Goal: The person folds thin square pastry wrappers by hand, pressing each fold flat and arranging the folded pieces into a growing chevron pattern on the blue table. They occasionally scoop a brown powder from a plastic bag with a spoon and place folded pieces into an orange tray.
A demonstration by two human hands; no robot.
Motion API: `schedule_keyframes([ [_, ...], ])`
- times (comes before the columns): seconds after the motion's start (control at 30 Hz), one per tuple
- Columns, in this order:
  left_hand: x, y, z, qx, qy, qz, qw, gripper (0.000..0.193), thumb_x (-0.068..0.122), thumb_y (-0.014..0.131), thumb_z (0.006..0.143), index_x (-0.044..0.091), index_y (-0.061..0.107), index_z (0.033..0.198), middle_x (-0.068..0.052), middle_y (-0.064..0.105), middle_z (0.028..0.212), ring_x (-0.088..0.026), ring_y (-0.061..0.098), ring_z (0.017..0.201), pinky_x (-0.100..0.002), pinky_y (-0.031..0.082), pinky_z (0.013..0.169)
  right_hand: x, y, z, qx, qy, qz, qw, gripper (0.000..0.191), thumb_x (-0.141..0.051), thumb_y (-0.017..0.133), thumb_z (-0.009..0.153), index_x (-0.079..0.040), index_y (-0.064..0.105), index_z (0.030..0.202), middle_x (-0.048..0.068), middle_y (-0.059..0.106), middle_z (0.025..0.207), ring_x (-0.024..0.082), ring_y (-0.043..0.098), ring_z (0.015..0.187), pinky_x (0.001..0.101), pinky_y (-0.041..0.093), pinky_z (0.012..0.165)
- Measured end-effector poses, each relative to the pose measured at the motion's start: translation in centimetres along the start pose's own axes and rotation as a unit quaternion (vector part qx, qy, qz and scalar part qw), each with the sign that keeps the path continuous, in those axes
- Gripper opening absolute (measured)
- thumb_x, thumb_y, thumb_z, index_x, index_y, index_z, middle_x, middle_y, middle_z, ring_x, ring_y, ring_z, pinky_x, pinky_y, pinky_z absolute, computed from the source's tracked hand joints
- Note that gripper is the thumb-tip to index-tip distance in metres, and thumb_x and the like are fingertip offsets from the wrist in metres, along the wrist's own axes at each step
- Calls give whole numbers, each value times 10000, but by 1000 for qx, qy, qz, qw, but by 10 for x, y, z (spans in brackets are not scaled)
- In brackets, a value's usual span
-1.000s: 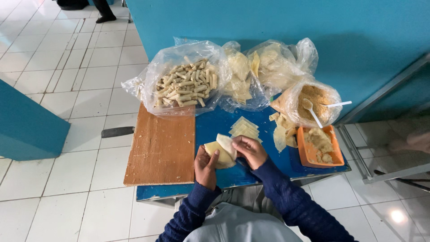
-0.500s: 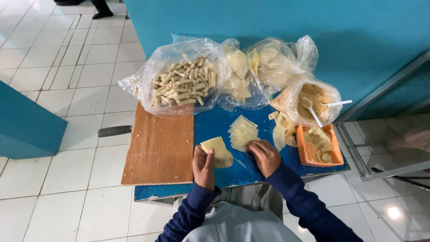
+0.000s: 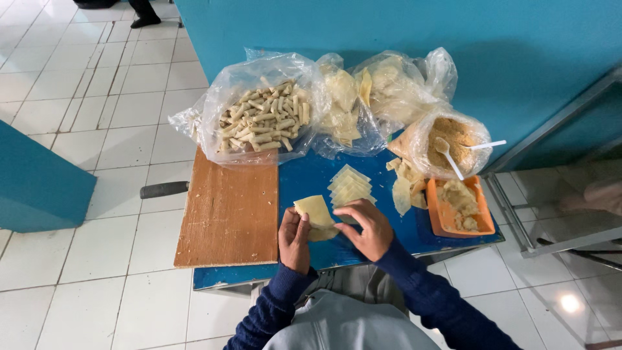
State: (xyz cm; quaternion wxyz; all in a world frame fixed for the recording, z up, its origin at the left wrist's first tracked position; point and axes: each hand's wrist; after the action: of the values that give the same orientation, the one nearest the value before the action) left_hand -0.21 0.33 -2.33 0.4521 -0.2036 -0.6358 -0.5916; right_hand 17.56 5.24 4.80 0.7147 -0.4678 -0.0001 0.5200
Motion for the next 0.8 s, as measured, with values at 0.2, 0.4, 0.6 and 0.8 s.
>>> schedule_keyframes([
  [0.2,3,1,2,-27,-2,-17,999,158,136,573,1047,24,564,1158,-34,671,1077,-93,619,987,-257,493,867,-19,32,19,30,-9,23,999,284,-87,842,788,-68,677,1019,92,691,1040,311,687,981,383,558,792],
  [0.4,5,3,1,-38,-12,-11,999,184,59,650,992,14,564,1149,-67,688,1064,-111,647,976,-261,512,855,6,32,14,-28,103,227,968,111,-29,759,891,-39,738,999,35,730,984,106,728,835,254,584,722],
  [0.6,1,5,4,-23,-12,-19,999,172,29,684,968,13,560,1087,-76,696,1018,-111,660,932,-262,531,821,27,38,10,-92,211,346,910,111,-76,740,928,-19,753,1023,-15,743,885,21,651,775,207,543,684],
  [0.8,2,4,4,-21,-9,-18,1000,136,39,677,973,13,575,1058,-69,700,984,-110,655,890,-266,531,790,27,38,14,-111,283,456,837,103,-122,710,973,-30,742,1004,-2,690,858,48,624,771,228,535,714],
])
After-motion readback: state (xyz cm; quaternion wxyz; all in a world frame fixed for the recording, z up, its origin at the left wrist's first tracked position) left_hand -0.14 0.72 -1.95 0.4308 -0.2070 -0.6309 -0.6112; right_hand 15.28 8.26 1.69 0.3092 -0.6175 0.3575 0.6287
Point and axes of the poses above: each hand's wrist, its own z-axis towards the middle knuckle, its own y-axis out of the palm, x = y × z
